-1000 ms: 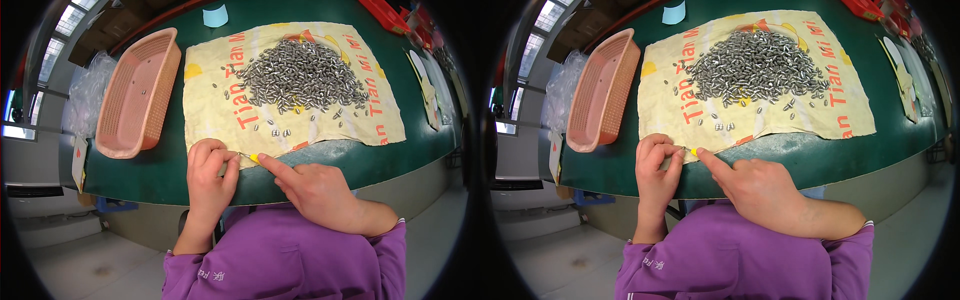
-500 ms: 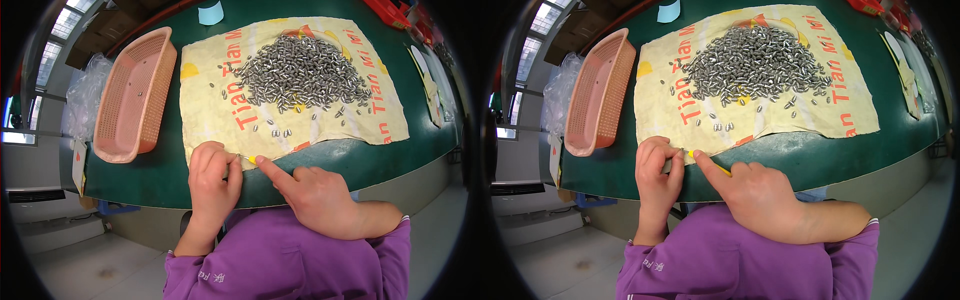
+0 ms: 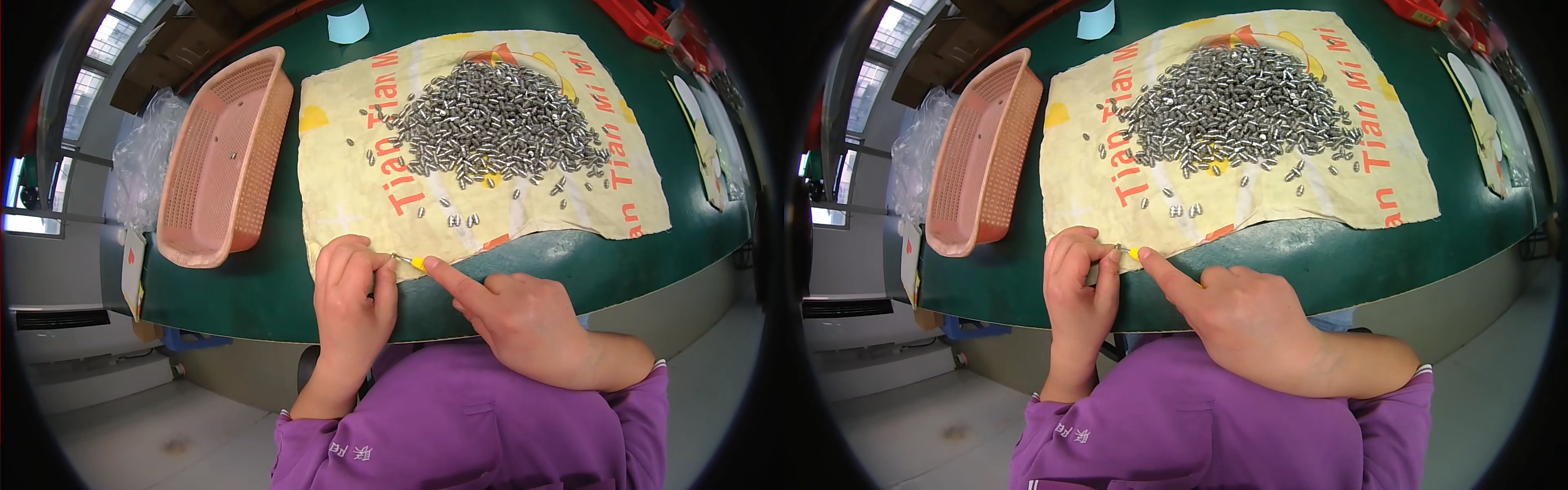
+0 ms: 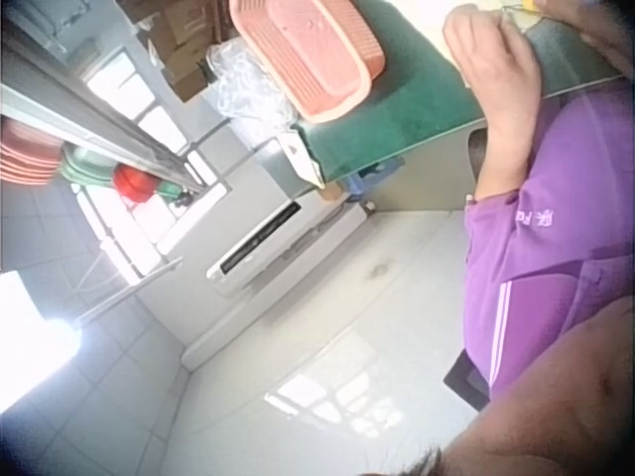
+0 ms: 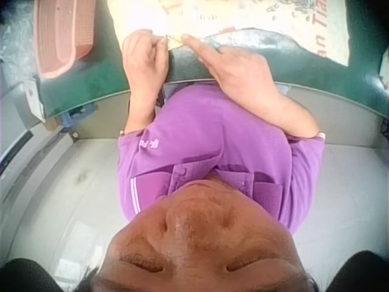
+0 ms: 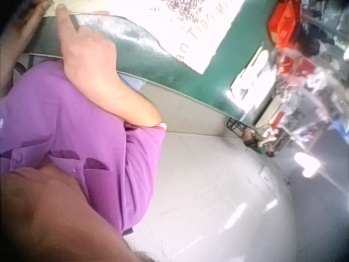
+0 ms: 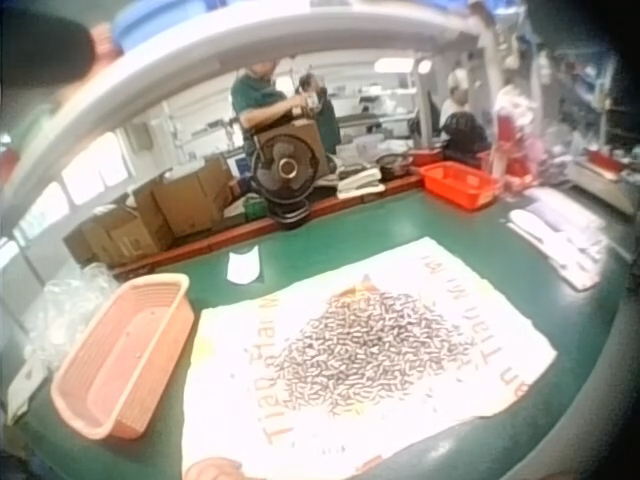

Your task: Inspecting and sorting small metal components on a workbench using a small tool and hands.

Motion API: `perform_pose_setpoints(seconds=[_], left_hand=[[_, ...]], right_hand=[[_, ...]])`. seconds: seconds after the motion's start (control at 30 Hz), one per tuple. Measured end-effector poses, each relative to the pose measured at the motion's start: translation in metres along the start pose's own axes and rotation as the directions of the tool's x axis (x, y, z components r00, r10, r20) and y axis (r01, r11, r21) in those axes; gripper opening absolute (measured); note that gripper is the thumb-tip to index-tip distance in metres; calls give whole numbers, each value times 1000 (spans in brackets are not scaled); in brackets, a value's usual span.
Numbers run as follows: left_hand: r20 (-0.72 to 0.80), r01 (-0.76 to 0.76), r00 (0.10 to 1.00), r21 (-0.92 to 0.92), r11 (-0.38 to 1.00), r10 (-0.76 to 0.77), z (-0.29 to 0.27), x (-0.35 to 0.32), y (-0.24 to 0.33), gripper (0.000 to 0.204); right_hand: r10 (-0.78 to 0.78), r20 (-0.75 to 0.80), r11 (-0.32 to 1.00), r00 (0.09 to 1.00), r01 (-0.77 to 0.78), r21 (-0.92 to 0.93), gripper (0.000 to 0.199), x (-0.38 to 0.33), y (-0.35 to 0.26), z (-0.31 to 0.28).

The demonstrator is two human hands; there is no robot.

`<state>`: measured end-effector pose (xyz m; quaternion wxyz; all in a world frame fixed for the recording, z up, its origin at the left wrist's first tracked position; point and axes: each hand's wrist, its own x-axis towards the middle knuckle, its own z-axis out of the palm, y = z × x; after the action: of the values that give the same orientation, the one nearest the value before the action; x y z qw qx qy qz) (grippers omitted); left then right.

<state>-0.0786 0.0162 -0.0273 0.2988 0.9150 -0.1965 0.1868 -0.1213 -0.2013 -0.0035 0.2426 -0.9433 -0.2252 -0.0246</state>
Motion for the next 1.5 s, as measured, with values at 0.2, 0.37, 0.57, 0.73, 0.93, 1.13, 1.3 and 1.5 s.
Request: perform_pose_setpoints(seconds=[0.2,0.37,0.57,0.73,0.93,1.13,1.3,1.5], left_hand=[[8,1,1000,2,1000,-1,-1,1,1,13],[14,-5,1000,9,1000,5,0,2,1,13],[11,0,1000,7,1000,0,0,1,1,12],[8,-5,1000,14,1000,5,1,0,1,12],[15,2,1000,19,1000,-2,1,0,1,12],[20,2,1000,25,1000,-2,0,2,3,11],[13,-9,1000,24,1000,9,1,2,3,12],[21,-26,999,43,999,25,0,2,-1,16]], right_hand=[[-5,2,1000,1000,5,14,60,3,0,0],[15,-7,1000,1000,-15,-20,60,2,-4,1],[58,-7,997,998,-59,-51,61,1,-3,2],[13,-11,1000,1000,-13,19,60,1,1,2],[10,-5,1000,1000,-10,27,60,2,0,1],[67,-4,998,998,-67,-5,60,2,-2,2],[25,-17,999,1000,-25,47,60,0,2,0],[87,-76,984,993,-74,160,53,-3,14,-23]])
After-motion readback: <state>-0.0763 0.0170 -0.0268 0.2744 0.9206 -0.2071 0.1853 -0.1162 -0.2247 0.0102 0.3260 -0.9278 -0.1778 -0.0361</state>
